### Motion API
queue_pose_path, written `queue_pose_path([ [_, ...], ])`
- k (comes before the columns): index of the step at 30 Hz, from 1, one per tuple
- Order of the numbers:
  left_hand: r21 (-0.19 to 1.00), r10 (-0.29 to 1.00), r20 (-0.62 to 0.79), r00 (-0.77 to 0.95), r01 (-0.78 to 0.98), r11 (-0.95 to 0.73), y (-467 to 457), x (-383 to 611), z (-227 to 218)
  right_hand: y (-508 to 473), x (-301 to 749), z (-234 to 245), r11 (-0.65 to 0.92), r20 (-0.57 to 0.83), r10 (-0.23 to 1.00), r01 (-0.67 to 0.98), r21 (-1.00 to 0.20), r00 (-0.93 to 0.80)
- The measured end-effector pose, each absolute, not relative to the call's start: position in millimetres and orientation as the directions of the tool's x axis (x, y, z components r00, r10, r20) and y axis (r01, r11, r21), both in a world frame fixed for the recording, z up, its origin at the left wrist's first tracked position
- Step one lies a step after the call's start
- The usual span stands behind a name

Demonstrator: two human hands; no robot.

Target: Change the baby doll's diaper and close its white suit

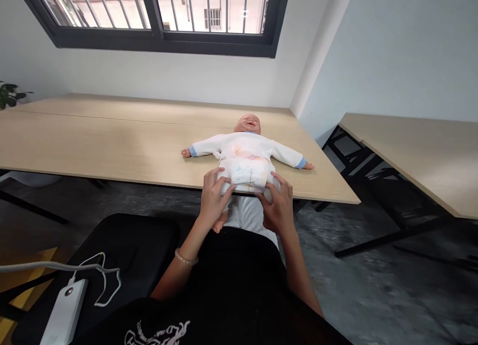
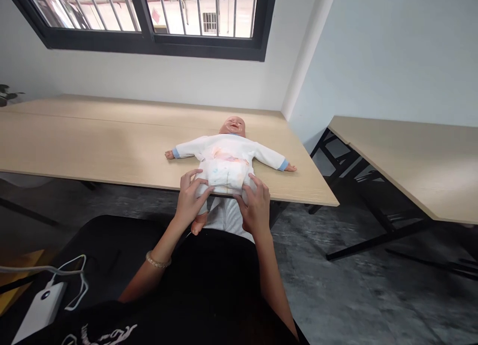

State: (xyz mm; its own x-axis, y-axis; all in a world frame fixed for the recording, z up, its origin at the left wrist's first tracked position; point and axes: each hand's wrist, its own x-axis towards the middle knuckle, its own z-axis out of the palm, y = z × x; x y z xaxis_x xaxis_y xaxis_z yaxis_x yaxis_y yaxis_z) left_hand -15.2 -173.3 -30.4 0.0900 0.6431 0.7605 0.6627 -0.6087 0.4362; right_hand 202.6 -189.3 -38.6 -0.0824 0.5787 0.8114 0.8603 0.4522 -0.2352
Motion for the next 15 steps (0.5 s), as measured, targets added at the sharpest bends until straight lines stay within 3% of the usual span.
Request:
queue_pose_path([
  [4, 0.383, 0.656, 0.746, 0.113, 0.733, -0.562, -178, -8, -31, -192, 196, -44, 0.414, 0.815, 0.579, 0.872, -0.26, -0.032],
  [7, 0.379, 0.649, 0.756, 0.08, 0.755, -0.535, -178, -4, -33, -189, 180, -51, 0.345, 0.826, 0.557, 0.881, -0.323, 0.085],
  [10, 0.393, 0.638, 0.767, 0.068, 0.736, -0.551, -175, -5, -35, -189, 178, -44, 0.37, 0.789, 0.603, 0.834, -0.41, 0.12],
  [13, 0.444, 0.628, 0.775, 0.068, 0.649, -0.618, -171, -12, -38, -206, 197, -6, 0.478, 0.72, 0.688, 0.687, -0.548, 0.096],
  [15, 0.515, 0.641, 0.767, 0.03, 0.568, -0.642, -168, -17, -41, -229, 217, 33, 0.575, 0.703, 0.701, 0.489, -0.656, 0.12],
])
